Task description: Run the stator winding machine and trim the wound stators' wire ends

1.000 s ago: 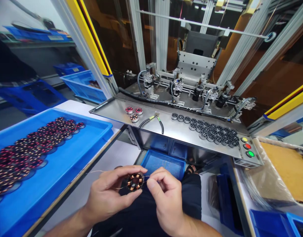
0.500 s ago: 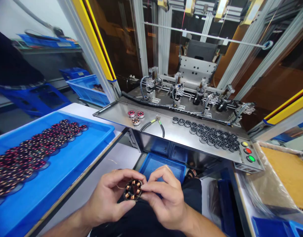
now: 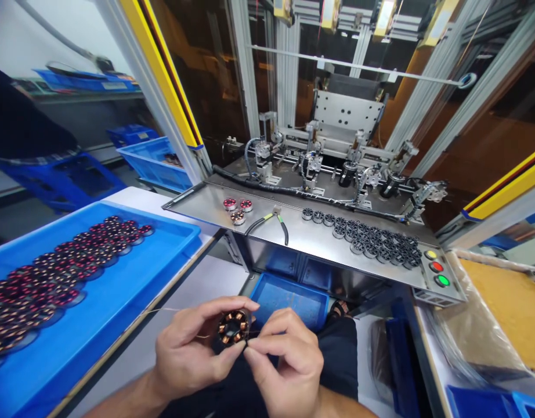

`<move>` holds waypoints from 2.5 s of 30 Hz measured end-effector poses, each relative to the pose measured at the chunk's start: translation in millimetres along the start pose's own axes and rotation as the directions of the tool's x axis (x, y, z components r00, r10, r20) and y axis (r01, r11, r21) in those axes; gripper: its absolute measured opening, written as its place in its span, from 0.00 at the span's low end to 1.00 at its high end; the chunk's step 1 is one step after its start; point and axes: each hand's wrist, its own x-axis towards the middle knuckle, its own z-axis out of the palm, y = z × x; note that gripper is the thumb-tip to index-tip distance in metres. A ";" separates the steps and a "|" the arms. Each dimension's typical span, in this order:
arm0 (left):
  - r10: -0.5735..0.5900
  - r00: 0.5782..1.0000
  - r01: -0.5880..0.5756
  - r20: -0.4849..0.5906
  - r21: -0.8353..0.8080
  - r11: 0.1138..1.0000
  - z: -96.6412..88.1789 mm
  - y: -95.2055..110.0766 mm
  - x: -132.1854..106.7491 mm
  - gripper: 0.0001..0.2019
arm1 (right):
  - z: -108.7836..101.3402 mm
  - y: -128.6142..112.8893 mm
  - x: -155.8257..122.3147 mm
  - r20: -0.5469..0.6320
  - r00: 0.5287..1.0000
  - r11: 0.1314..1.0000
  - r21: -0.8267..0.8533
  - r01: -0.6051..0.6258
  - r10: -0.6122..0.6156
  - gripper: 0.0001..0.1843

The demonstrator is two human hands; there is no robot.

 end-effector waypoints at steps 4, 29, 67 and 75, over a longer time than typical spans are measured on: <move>-0.083 0.997 0.083 0.008 -0.154 0.985 -0.7 5.9 3.7 0.24 | -5.9 0.1 3.7 0.037 0.998 0.999 0.018 0.040 -0.041 0.14; -0.312 0.899 0.436 0.309 -0.711 0.552 7.6 7.1 9.2 0.20 | -15.9 -8.6 19.8 0.084 0.914 0.837 -0.374 0.399 -0.398 0.20; -0.238 0.921 0.388 0.308 -0.774 0.501 1.4 -7.6 -14.5 0.09 | -17.1 -16.5 28.0 0.014 0.999 0.932 -0.359 0.052 -0.050 0.10; -0.309 0.778 0.613 0.547 -0.769 0.180 10.9 -0.7 -0.8 0.27 | -28.4 -22.2 31.6 0.210 0.961 0.919 -0.313 0.241 -0.180 0.06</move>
